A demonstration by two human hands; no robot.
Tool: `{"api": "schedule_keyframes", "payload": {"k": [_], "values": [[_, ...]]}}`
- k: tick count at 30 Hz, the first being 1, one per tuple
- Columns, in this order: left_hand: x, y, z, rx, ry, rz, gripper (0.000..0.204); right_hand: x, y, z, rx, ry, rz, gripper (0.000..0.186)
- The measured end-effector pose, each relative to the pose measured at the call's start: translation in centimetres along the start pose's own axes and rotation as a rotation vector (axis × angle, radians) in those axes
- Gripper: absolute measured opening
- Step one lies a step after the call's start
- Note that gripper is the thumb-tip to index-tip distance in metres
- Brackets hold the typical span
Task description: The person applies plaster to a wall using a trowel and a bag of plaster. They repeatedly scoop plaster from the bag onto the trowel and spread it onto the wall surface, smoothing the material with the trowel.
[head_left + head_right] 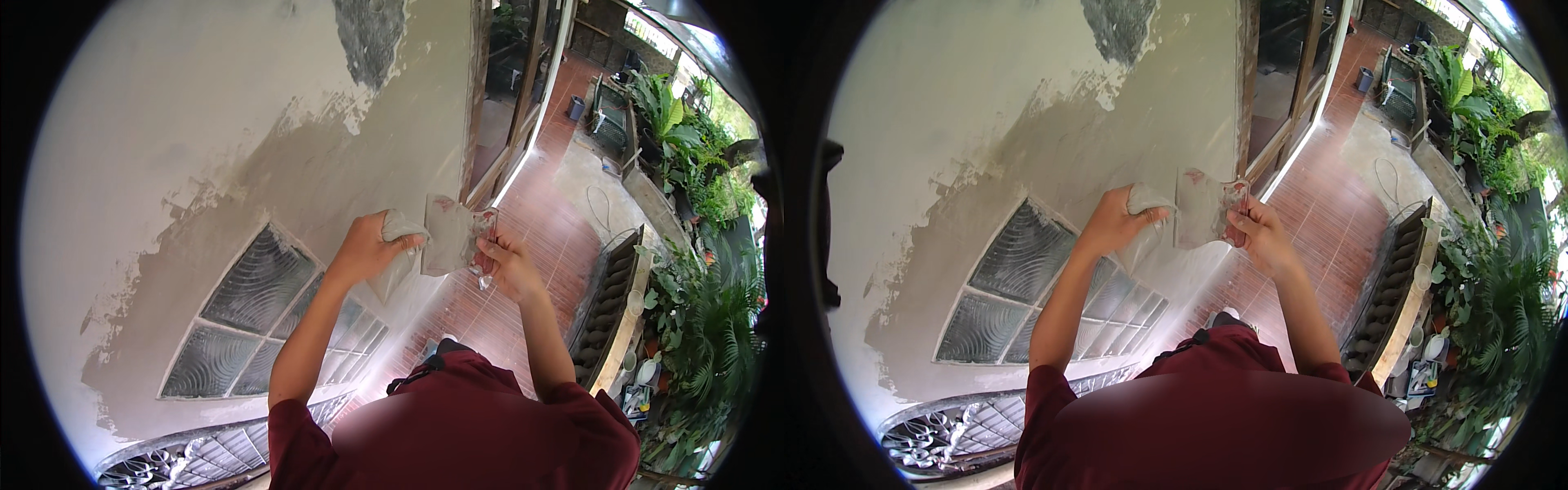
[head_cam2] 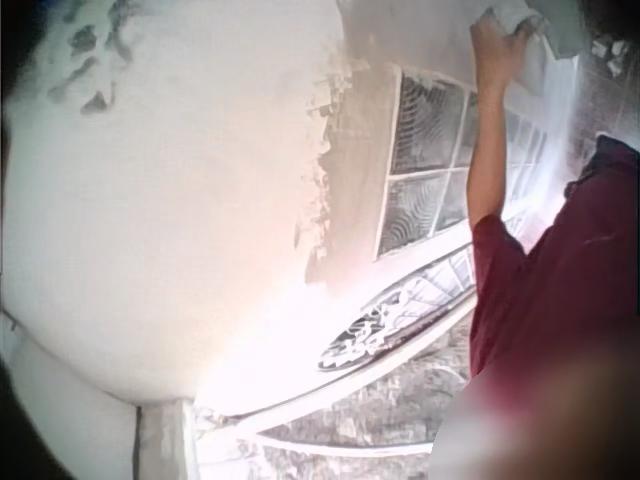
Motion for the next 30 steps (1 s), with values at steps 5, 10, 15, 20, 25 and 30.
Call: {"api": "schedule_keyframes", "payload": {"k": [5,10,15,20,25,30], "values": [[-0.2,0.8,1.4,-0.031,0.027,-0.104,0.034,1.1,0.3,-0.8,0.015,-0.064,0.052,0.021],[-0.3,1.3,2.3,-0.043,0.036,-0.133,0.034,1.0,0.5,-1.8,0.034,-0.060,0.036,0.020],[-0.1,1.8,2.8,-0.083,0.000,-0.132,0.024,0.7,0.5,-2.4,0.042,-0.031,0.071,0.023],[0.0,2.1,2.6,-0.008,-0.073,-0.145,0.030,0.9,0.7,-3.1,0.059,-0.011,0.013,0.026],[0.2,2.2,3.1,-0.015,-0.088,-0.161,0.032,1.1,0.8,-3.2,0.041,-0.022,0.078,0.028],[0.5,2.6,3.0,-0.076,-0.121,-0.141,0.034,0.1,0.7,-4.6,0.059,-0.041,0.028,0.027]]}}
Point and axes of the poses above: each hand's wrist, its own y-axis away from the middle knuckle, its own x-axis out of the palm, z = x × y, the point moved 4 cm from there along -y, towards the middle knuckle
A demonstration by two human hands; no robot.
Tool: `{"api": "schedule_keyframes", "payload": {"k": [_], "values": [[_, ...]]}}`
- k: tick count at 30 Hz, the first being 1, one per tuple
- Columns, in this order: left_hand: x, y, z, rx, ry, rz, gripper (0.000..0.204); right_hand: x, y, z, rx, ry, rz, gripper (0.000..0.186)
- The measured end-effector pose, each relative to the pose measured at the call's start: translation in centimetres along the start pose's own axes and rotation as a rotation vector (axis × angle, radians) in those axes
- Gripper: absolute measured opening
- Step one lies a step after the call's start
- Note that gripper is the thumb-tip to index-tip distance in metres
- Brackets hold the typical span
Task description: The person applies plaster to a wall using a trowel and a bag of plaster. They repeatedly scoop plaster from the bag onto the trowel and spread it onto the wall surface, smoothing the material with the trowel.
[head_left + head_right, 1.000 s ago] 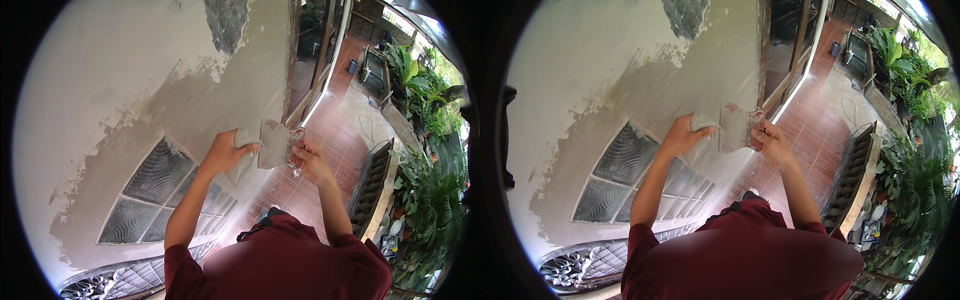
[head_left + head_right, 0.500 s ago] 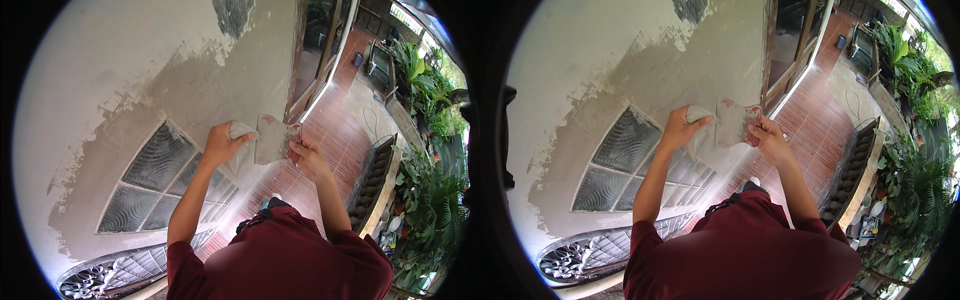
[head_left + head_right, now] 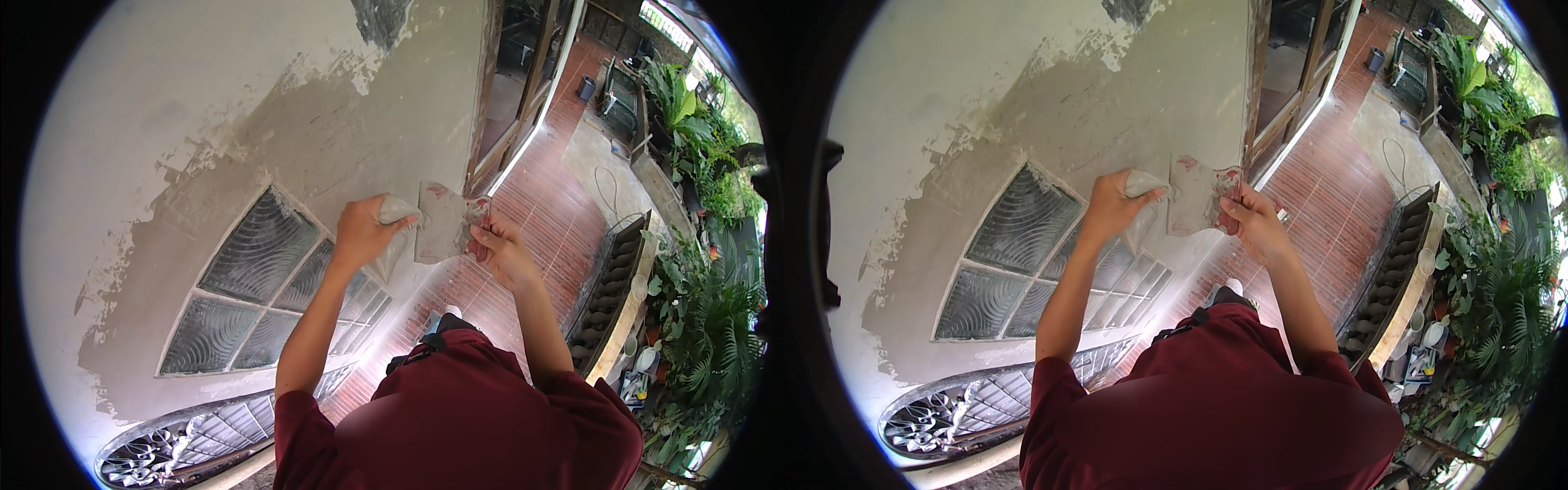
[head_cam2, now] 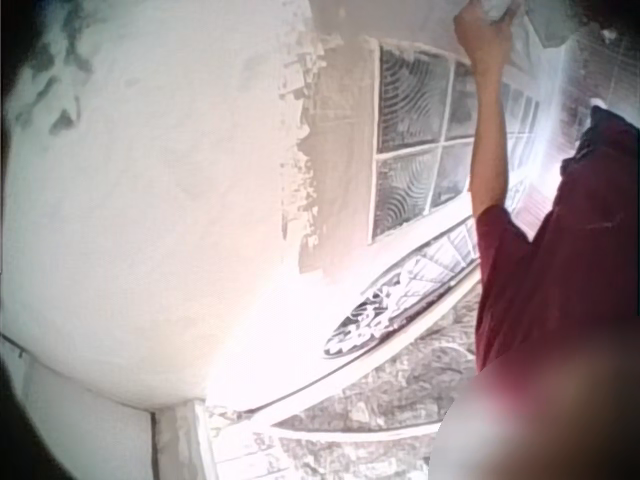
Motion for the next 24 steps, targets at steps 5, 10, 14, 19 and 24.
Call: {"api": "schedule_keyframes", "payload": {"k": [5,10,14,19,24], "values": [[0.5,0.9,1.2,-0.094,-0.509,-0.078,0.040,-2.5,-1.8,-1.2,0.052,-0.092,-0.136,0.020],[-0.9,2.7,5.0,-0.134,-0.348,-0.282,0.043,-2.9,-5.7,1.1,-0.097,-0.344,-0.247,0.023],[-0.1,5.4,7.1,-0.216,-0.122,-0.177,0.038,-0.6,-10.2,3.2,-0.240,-0.432,-0.298,0.026],[0.8,8.6,8.6,-0.267,0.059,-0.210,0.030,1.5,-15.8,7.0,-0.593,-0.209,-0.341,0.041],[0.8,10.9,9.9,-0.371,0.103,-0.261,0.026,4.1,-20.0,11.5,-0.920,0.045,-0.372,0.045]]}}
Point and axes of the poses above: each hand's wrist, its own y-axis away from the middle knuckle, its own x-axis out of the palm, z = x × y, the point moved 4 cm from there along -y, towards the middle knuckle
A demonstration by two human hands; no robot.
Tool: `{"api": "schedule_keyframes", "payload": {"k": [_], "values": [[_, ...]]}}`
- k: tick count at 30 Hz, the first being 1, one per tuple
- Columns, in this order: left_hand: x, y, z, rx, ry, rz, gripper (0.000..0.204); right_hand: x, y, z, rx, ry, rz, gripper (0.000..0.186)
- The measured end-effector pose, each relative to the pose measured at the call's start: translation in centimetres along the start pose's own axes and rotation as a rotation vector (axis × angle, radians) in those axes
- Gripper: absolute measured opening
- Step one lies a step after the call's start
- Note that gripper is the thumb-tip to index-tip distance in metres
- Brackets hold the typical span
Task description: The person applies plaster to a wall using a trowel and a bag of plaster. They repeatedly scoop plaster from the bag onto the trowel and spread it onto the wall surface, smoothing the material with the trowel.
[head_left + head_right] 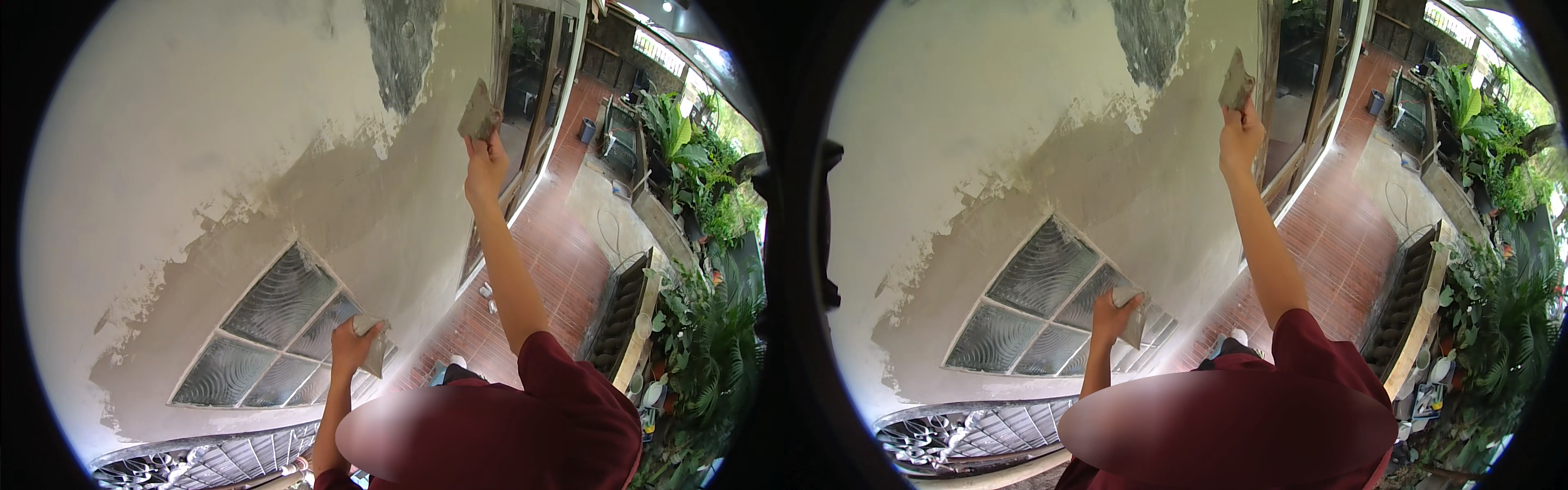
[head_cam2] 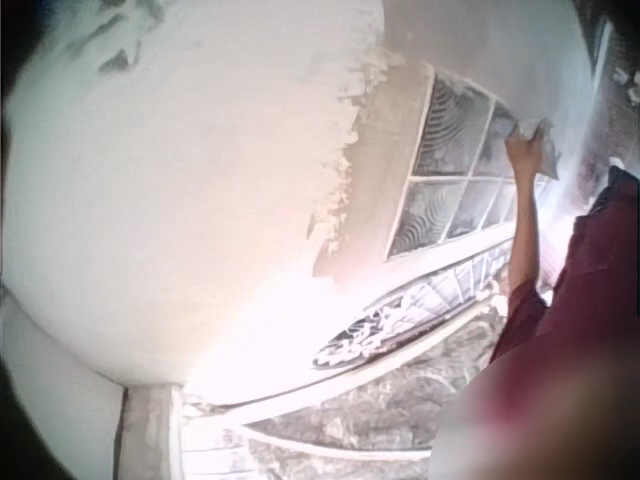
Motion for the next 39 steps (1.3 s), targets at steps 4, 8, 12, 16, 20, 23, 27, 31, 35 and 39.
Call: {"api": "schedule_keyframes", "payload": {"k": [4,8,12,16,20,23,27,31,35,39], "values": [[-0.3,0.2,0.6,-0.022,-0.007,-0.005,0.025,2.6,-2.6,0.9,-0.233,0.416,-0.114,0.046],[0.0,0.1,0.9,-0.019,0.027,-0.006,0.025,4.0,-3.9,1.1,-0.354,0.720,-0.155,0.048],[0.9,-0.1,1.2,-0.041,0.036,-0.001,0.025,4.8,-4.3,-0.4,-0.467,0.651,-0.150,0.048],[1.6,-0.3,1.8,-0.052,0.050,0.029,0.028,5.3,-4.4,-1.9,-0.617,0.634,-0.158,0.048],[2.0,-1.2,2.2,-0.065,0.009,0.063,0.030,6.6,-4.0,-2.8,-0.655,0.619,-0.063,0.051],[1.9,-1.4,2.1,-0.051,0.029,0.037,0.032,7.4,-2.1,-2.8,-0.523,0.699,0.039,0.056],[2.8,-2.4,1.3,-0.017,0.057,0.088,0.031,7.7,4.4,-0.8,-0.661,0.716,0.192,0.061],[3.4,-2.8,0.2,-0.062,0.076,0.134,0.025,4.6,5.4,0.8,-0.522,0.642,0.130,0.060],[3.6,-1.8,-0.4,-0.116,0.274,0.193,0.021,3.5,-3.0,0.7,-0.640,0.729,-0.119,0.057],[3.0,-0.3,1.5,-0.243,0.505,0.111,0.020,4.7,-8.7,-1.6,-0.619,0.832,-0.006,0.058]]}}
Point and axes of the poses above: each hand's wrist, its own y-axis away from the middle knuckle, its own x-axis out of the palm, z = x × y, the point moved 4 cm from there along -y, towards the middle knuckle
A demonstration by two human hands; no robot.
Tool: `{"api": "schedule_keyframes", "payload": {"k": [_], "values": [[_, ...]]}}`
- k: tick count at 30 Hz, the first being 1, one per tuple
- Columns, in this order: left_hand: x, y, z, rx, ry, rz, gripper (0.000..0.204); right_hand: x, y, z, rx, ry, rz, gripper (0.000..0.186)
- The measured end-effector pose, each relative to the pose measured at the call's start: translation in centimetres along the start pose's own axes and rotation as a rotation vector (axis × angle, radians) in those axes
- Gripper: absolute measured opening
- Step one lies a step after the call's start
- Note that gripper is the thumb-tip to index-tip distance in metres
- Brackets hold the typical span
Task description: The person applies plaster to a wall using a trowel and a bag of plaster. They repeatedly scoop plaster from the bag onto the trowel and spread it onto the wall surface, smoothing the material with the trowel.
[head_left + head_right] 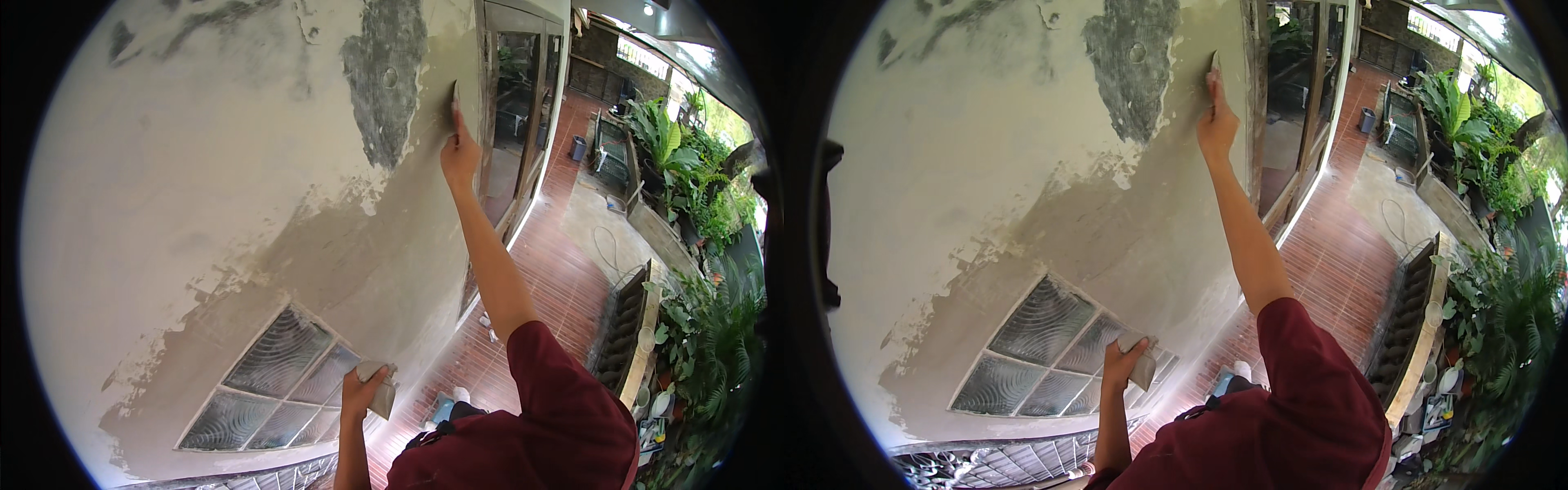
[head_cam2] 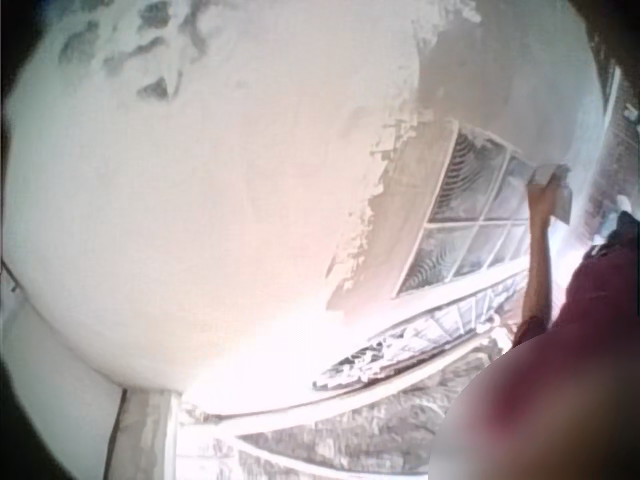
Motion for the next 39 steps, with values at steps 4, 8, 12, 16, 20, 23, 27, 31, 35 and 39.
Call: {"api": "schedule_keyframes", "payload": {"k": [4,8,12,16,20,23,27,31,35,39], "values": [[-3.0,2.9,3.5,-0.119,0.269,-0.202,0.020,1.8,2.8,1.2,0.076,-0.024,0.143,0.061],[-5.7,5.4,5.6,-0.198,0.372,-0.280,0.023,0.5,8.6,6.2,0.009,-0.154,0.140,0.063],[-6.2,5.0,5.1,-0.150,0.365,-0.247,0.021,-3.0,18.3,14.1,-0.124,-0.318,0.356,0.058],[-4.7,3.8,4.2,-0.141,0.382,-0.209,0.018,-7.2,20.1,14.7,-0.128,-0.407,0.396,0.051],[-3.1,4.0,4.1,-0.142,0.435,-0.162,0.020,-6.9,12.0,9.1,-0.005,-0.345,0.055,0.052],[-3.1,4.8,4.9,-0.165,0.408,-0.166,0.020,-4.1,4.3,4.7,-0.059,-0.158,-0.091,0.059],[-4.6,6.4,6.7,-0.204,0.505,-0.225,0.024,0.9,5.5,4.5,0.042,-0.078,0.136,0.065],[-6.2,6.7,7.9,-0.224,0.690,-0.159,0.048,-0.2,13.9,8.9,-0.009,-0.191,0.161,0.067],[-4.8,4.4,7.5,-0.268,0.992,-0.010,0.060,-5.5,22.0,13.5,-0.105,-0.324,0.409,0.059],[-2.9,2.4,7.1,-0.272,1.180,0.076,0.056,-8.8,21.9,12.5,0.122,-0.509,0.329,0.048]]}}
Point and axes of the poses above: each hand's wrist, its own y-axis away from the middle knuckle, its own x-axis out of the palm, z = x × y, the point moved 4 cm from there along -y, towards the middle knuckle
